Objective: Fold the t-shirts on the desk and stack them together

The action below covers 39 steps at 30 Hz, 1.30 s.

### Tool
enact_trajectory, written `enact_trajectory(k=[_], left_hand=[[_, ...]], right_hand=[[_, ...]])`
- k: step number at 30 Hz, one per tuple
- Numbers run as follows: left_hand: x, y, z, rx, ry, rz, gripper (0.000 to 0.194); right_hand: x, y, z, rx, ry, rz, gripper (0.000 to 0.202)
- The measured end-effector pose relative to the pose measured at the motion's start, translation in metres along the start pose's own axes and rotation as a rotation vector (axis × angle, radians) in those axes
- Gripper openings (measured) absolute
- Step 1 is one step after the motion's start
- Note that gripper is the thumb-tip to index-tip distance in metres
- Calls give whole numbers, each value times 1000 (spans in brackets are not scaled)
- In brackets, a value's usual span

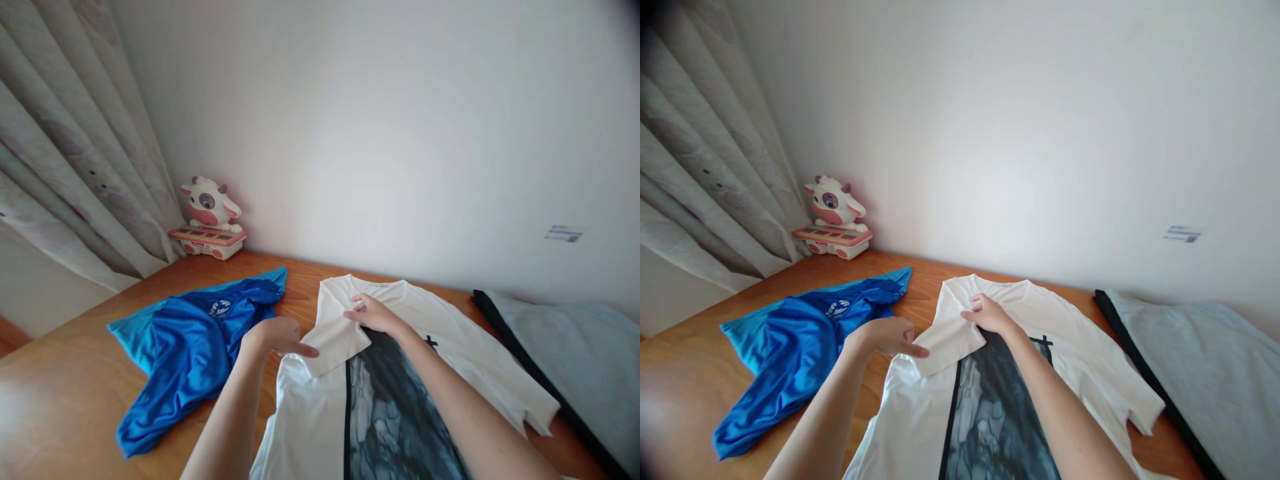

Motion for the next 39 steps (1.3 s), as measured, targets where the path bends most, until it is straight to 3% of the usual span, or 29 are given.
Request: enact_trajectory(k=[3, 6, 9, 12, 17, 21, 25, 29, 33, 36, 39], left_hand=[[8, -9, 18, 79, -268, -50, 31], [22, -30, 18, 122, -427, -151, 29], [48, -50, 1, 138, -455, -253, 42], [82, -50, -17, 160, -394, -204, 49], [124, -32, -15, 245, -326, -43, 50], [136, -37, -11, 342, -321, 39, 44], [130, -52, -26, 438, -426, 116, 50], [123, -63, -44, 532, -513, 81, 55], [123, -65, -42, 546, -528, 72, 53], [116, -76, -36, 573, -601, 39, 52], [104, -85, -47, 591, -641, -30, 53]], right_hand=[[-38, 9, 2, -86, -136, 105, 40], [-89, 11, -3, -142, -262, 241, 32], [-133, 9, -11, -214, -377, 436, 28], [-154, 1, -18, -272, -405, 511, 27], [-160, 1, -22, -335, -353, 509, 26], [-162, 0, -26, -367, -273, 448, 33], [-165, -2, -27, -335, -242, 398, 43], [-165, -1, -25, -285, -231, 358, 42], [-164, 0, -19, -219, -253, 358, 39], [-161, -4, -11, -75, -294, 372, 30], [-154, -15, 1, 207, -346, 339, 26]])
Point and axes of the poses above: each hand's wrist, its own x-axis towards the middle knuckle, its own z-axis out of the back of the hand, y = z × x, the point moved 9 cm from there along x, towards the middle knuckle, and after that the axes turned 4 degrees about -z, right-handed, at the moved point
